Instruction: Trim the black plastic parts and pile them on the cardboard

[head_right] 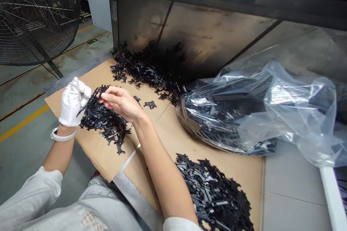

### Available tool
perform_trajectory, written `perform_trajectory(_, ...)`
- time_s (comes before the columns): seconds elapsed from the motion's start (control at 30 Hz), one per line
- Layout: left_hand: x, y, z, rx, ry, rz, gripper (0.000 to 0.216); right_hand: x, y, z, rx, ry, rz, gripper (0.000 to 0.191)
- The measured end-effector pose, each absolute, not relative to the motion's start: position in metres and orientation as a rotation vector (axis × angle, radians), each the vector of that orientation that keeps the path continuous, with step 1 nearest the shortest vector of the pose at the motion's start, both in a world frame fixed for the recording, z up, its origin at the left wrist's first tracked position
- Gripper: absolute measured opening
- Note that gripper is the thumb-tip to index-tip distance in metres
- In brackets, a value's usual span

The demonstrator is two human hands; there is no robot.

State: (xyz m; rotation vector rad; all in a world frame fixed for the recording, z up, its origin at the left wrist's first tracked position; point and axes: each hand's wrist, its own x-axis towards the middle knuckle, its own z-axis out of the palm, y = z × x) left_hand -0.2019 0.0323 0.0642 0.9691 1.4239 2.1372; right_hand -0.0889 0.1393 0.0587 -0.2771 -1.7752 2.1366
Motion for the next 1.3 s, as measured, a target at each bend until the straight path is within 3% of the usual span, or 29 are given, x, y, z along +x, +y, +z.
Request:
perform_trajectory(0.23, -0.208, 0.04, 0.051, 1.065, 1.921, 2.205, 0.039, -0.096, 0.147, 0.031, -0.685, -2.176, 1.372, 0.005)
perform_trajectory(0.37, -0.212, 0.042, 0.039, 1.112, 2.081, 2.175, 0.034, -0.089, 0.134, 0.027, -0.727, -2.134, 1.184, 0.017)
perform_trajectory(0.43, -0.211, 0.043, 0.036, 1.118, 2.182, 2.174, 0.034, -0.087, 0.123, 0.032, -0.691, -2.111, 1.197, 0.02)
perform_trajectory(0.6, -0.202, 0.043, 0.035, 1.157, 2.276, 2.158, 0.03, -0.097, 0.099, 0.04, -0.541, -2.005, 1.655, 0.019)
perform_trajectory(0.83, -0.207, 0.034, 0.048, 1.307, 2.081, 1.936, 0.038, -0.093, 0.107, 0.041, -0.561, -1.951, 1.687, 0.009)
perform_trajectory(1.0, -0.208, 0.034, 0.06, 1.067, 1.91, 2.052, 0.038, -0.091, 0.105, 0.04, -0.355, -1.685, 1.958, 0.019)
perform_trajectory(1.1, -0.211, 0.039, 0.062, 0.925, 1.87, 2.244, 0.038, -0.095, 0.101, 0.033, -0.44, -1.635, 1.76, 0.019)
perform_trajectory(1.2, -0.216, 0.044, 0.063, 0.806, 1.696, 2.47, 0.037, -0.098, 0.105, 0.02, -0.591, -1.888, 1.356, 0.02)
perform_trajectory(1.3, -0.215, 0.045, 0.063, 0.75, 1.575, 2.555, 0.033, -0.098, 0.111, 0.009, -0.598, -2.065, 1.194, 0.013)
